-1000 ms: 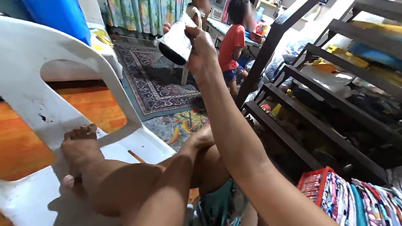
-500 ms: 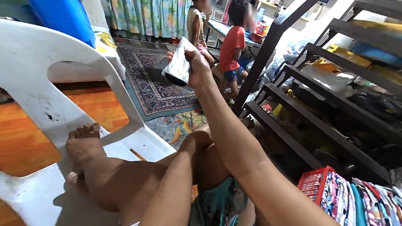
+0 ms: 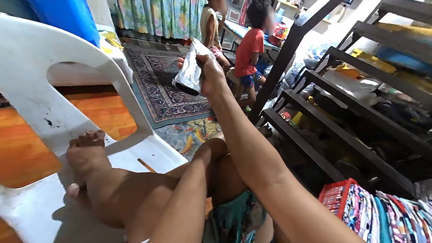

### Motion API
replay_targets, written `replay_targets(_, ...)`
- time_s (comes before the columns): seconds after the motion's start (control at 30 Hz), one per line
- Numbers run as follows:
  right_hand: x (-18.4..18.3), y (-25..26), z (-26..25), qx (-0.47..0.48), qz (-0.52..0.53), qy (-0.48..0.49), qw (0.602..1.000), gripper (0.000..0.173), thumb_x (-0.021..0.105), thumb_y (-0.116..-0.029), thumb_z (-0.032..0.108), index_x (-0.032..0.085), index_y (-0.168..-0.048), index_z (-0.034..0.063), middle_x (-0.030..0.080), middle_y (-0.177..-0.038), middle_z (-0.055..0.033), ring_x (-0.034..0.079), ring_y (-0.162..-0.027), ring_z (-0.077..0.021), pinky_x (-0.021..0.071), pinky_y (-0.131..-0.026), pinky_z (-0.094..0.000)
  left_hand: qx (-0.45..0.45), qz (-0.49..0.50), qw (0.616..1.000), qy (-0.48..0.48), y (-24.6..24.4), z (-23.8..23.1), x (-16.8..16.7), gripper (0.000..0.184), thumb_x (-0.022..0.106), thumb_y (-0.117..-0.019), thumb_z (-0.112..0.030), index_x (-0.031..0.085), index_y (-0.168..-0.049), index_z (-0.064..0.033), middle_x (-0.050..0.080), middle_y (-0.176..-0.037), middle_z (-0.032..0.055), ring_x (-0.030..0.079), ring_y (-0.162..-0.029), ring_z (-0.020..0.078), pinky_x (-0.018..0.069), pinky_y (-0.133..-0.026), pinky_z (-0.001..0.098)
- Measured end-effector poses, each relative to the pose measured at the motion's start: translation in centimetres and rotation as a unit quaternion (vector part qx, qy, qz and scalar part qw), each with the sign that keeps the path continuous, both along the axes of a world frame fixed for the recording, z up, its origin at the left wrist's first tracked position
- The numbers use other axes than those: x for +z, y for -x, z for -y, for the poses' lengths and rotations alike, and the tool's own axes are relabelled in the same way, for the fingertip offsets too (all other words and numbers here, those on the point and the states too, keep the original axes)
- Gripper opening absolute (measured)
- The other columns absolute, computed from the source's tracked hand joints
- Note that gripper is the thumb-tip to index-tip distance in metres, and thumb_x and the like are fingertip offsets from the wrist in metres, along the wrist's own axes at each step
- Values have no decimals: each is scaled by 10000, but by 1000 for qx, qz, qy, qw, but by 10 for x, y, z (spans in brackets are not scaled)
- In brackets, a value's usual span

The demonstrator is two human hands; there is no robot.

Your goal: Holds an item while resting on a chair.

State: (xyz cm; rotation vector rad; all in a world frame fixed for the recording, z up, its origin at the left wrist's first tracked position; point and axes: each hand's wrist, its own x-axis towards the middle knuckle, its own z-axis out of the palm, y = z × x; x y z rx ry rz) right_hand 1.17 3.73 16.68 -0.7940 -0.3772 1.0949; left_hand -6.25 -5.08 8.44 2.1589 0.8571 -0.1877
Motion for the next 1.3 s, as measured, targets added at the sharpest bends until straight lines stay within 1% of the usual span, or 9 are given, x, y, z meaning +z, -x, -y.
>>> replay_targets(0.2, -1, 0, -1, -7, 6, 1, 1000, 271, 347, -1103, 249, 500, -1119, 26, 613, -835, -121, 662, -678, -197, 593, -627, -326, -16, 0, 1000, 0, -1, -2, -1, 311, 528, -1066, -161, 639, -1178, 107, 629, -1229, 288, 595, -1179, 401, 428, -1023, 566)
replay_targets(0.3, -1, 0, 0, -9, 6, 4, 1000, 274, 344, -1102, 251, 501, -1122, 27, 611, -845, -124, 663, -691, -199, 591, -638, -329, -18, 7, 1000, 1, -3, -3, -3, 307, 522, -1069, -166, 638, -1174, 98, 630, -1215, 281, 600, -1160, 393, 434, -1007, 566)
replay_targets(0.5, -5, 1, -2, -5, 1, 13, 1000, 270, 360, -1100, 257, 491, -1158, 28, 623, -861, -129, 667, -697, -197, 590, -633, -325, -5, 27, 999, 18, -1, -3, -3, 288, 530, -1066, -154, 643, -1176, 87, 637, -1208, 268, 606, -1153, 374, 440, -1008, 546)
replay_targets(0.73, -3, 1, 0, -7, -8, 2, 1000, 289, 344, -1103, 268, 502, -1124, 27, 618, -834, -126, 665, -676, -197, 593, -629, -324, -4, 7, 1000, 16, -1, -1, 0, 311, 513, -1075, -181, 647, -1169, 83, 637, -1208, 267, 608, -1151, 372, 443, -1003, 549)
replay_targets(0.83, -3, -1, 0, -3, -7, -4, 1000, 285, 323, -1108, 259, 487, -1149, 30, 614, -861, -127, 663, -704, -198, 591, -660, -323, -7, 4, 1000, 13, -3, -2, -1, 308, 517, -1073, -182, 646, -1162, 82, 638, -1195, 264, 608, -1139, 374, 445, -991, 551)
replay_targets(0.93, -2, -1, 0, -8, -12, 3, 1000, 273, 337, -1105, 255, 490, -1143, 33, 613, -859, -125, 663, -699, -194, 591, -651, -319, -10, 8, 1000, 14, -3, -3, -3, 313, 519, -1073, -187, 643, -1174, 83, 637, -1199, 263, 606, -1144, 373, 442, -998, 551)
replay_targets(1.03, -3, -1, -2, -17, -15, 3, 1000, 277, 358, -1099, 253, 494, -1169, 23, 613, -889, -131, 662, -719, -198, 593, -660, -329, 6, 38, 999, 33, 0, -2, -5, 281, 541, -1058, -155, 650, -1154, 86, 642, -1176, 262, 610, -1116, 368, 448, -984, 549)
replay_targets(1.17, -5, -1, -4, -28, -16, -2, 999, 272, 354, -1094, 228, 497, -1165, 8, 624, -902, -147, 672, -736, -217, 598, -677, -342, 5, 24, 999, 27, -1, -2, -3, 287, 539, -1059, -158, 647, -1152, 91, 641, -1176, 265, 614, -1118, 368, 451, -984, 554)
replay_targets(1.3, -5, 0, -4, -30, -26, -9, 999, 268, 343, -1100, 220, 476, -1194, 7, 612, -936, -159, 668, -758, -235, 598, -697, -363, 2, 24, 999, 27, -2, -3, -4, 279, 552, -1054, -160, 651, -1150, 82, 647, -1165, 256, 619, -1102, 362, 459, -973, 546)
